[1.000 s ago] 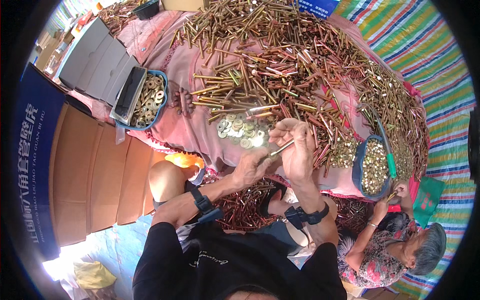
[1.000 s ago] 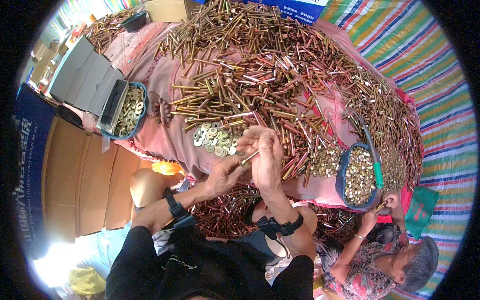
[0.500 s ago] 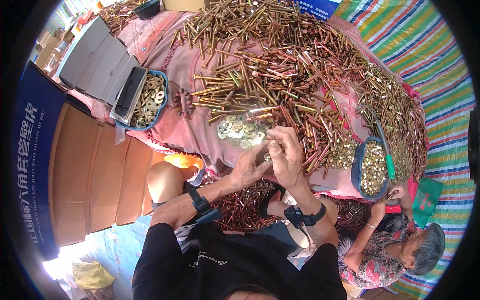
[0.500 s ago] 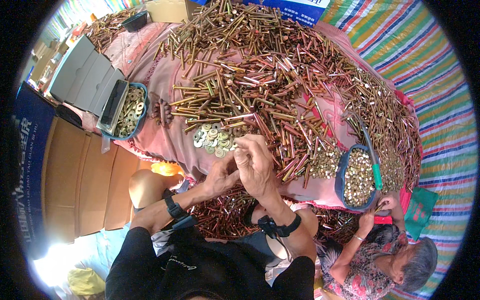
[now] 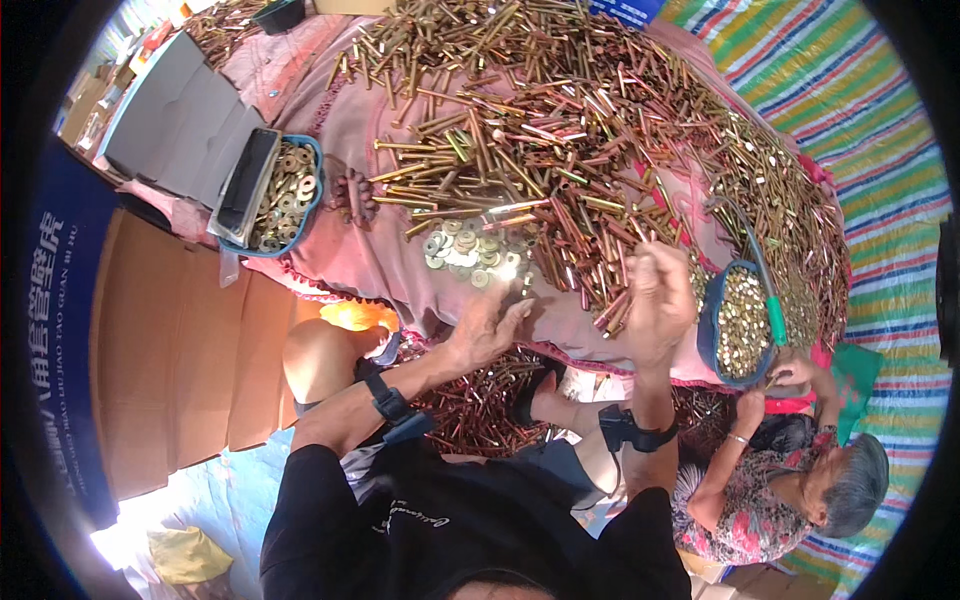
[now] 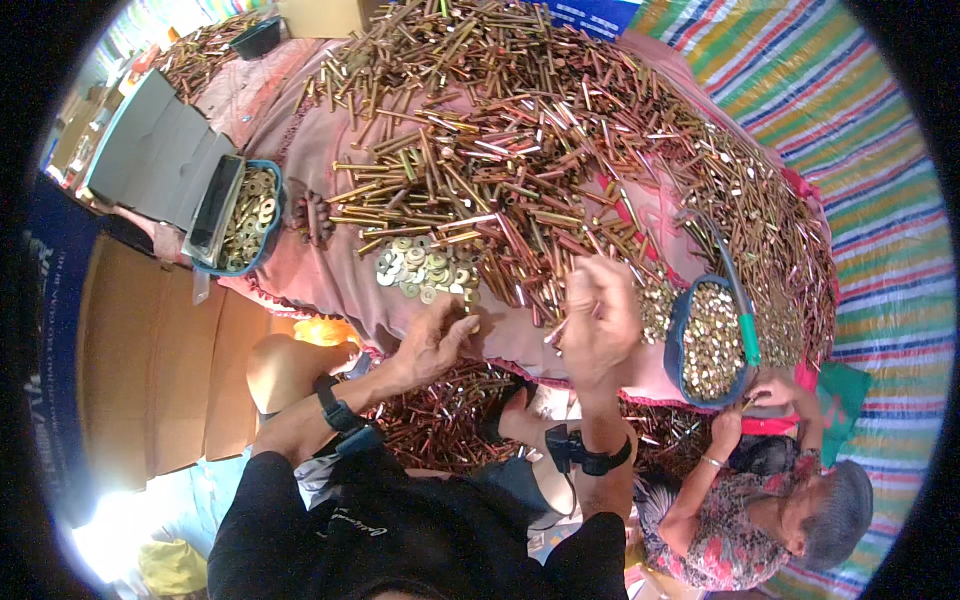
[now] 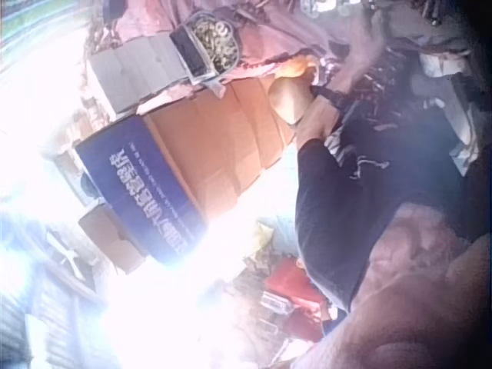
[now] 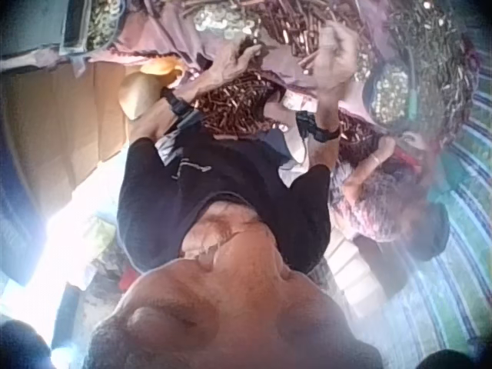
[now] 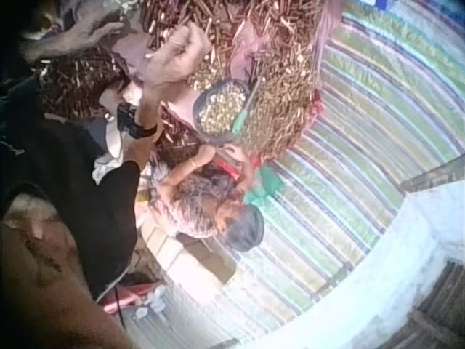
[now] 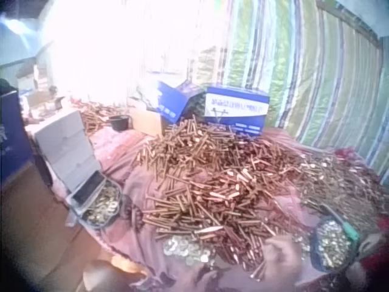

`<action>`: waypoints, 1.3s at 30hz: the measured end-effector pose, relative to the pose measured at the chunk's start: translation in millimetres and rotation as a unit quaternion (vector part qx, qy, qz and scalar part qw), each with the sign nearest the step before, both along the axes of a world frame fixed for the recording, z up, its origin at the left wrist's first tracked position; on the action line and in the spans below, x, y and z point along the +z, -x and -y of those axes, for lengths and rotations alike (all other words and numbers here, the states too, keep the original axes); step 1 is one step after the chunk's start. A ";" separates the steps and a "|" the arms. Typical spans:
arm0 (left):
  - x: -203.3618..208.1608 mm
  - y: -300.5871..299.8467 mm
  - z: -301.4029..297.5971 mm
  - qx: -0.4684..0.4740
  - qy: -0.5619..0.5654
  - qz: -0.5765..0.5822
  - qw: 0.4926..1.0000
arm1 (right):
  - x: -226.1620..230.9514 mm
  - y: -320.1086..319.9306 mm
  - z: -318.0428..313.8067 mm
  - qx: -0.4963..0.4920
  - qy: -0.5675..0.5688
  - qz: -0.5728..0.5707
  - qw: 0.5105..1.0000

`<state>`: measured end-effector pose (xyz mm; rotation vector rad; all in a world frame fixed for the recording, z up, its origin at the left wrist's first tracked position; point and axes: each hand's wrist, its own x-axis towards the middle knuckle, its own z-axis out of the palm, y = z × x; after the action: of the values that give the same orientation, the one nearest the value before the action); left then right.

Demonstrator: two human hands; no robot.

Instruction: Assembling expansion bolts by adding washers and nuts.

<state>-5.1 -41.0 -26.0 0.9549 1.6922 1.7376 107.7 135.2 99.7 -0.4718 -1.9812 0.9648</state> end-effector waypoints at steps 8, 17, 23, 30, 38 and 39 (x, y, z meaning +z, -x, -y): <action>5.5 6.6 5.5 -0.003 -0.011 -0.073 0.997 | -13.8 -74.7 -44.0 -0.099 0.145 0.135 0.975; 5.2 3.1 1.9 -0.008 -0.006 -0.052 0.999 | -42.3 -92.1 -33.8 -0.083 -0.017 0.476 0.875; 13.2 3.1 -0.7 0.006 0.004 -0.085 0.996 | -47.0 -84.0 -26.0 -0.096 -0.044 0.495 0.863; 9.4 4.8 -0.7 -0.011 0.006 -0.058 0.998 | -45.9 -81.3 -25.0 -0.071 -0.080 0.487 0.867; 7.0 6.6 0.0 -0.017 0.013 -0.076 0.997 | -39.1 -71.6 -28.2 -0.066 -0.055 0.531 0.843; 8.8 6.1 -0.3 -0.015 0.015 -0.073 0.997 | -37.2 -70.5 -28.5 -0.066 -0.041 0.540 0.838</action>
<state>-11.2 -40.8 -17.1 1.1107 1.7796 1.6531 178.2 163.7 62.5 -1.2913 -2.8955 0.5166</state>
